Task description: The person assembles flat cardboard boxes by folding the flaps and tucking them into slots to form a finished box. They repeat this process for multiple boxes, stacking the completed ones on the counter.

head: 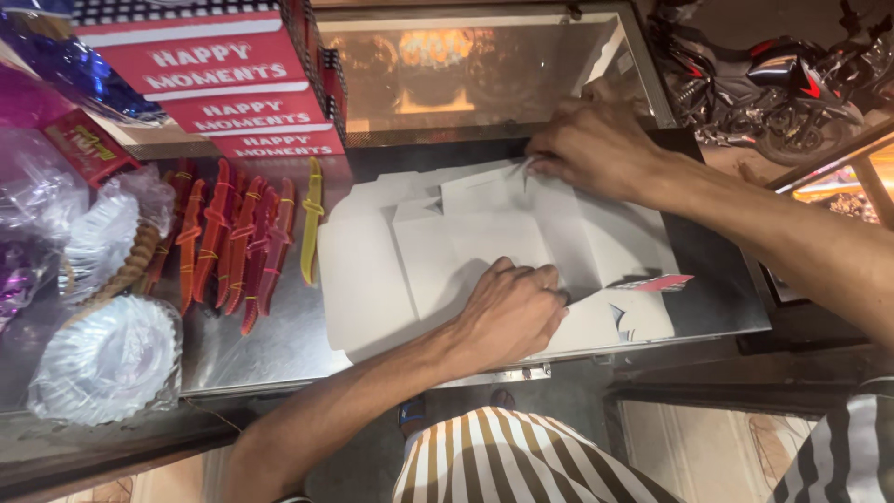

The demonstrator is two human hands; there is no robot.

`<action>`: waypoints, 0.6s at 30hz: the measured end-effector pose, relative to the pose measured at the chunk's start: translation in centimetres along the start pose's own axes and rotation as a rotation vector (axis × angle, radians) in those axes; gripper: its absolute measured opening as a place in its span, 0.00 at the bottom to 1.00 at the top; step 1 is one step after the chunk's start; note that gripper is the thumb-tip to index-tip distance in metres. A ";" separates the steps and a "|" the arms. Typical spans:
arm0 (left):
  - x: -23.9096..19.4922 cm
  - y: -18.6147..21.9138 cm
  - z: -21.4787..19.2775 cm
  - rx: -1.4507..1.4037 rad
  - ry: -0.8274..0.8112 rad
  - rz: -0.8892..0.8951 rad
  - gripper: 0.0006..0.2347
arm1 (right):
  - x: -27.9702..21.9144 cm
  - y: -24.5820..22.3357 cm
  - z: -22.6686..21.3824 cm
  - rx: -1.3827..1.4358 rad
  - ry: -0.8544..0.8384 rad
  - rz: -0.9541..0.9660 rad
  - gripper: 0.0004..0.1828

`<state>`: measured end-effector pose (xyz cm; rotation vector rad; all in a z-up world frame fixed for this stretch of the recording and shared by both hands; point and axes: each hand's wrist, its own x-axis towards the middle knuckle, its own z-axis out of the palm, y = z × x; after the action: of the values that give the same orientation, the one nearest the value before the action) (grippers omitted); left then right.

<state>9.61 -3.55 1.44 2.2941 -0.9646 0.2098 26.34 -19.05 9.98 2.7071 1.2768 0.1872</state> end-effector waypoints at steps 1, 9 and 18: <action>0.0 0.0 -0.1 -0.003 -0.018 -0.009 0.08 | 0.5 -0.1 0.2 -0.039 -0.062 0.011 0.13; 0.7 0.3 -0.6 -0.027 -0.120 -0.061 0.10 | 1.0 -0.2 2.4 -0.013 0.150 0.056 0.07; 4.3 -4.4 -3.1 0.093 -0.037 -0.191 0.20 | 1.3 0.8 4.4 -0.113 0.208 0.008 0.03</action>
<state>16.04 -1.82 3.28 2.4659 -0.7615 0.1351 28.55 -18.87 5.87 2.6522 1.2639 0.5373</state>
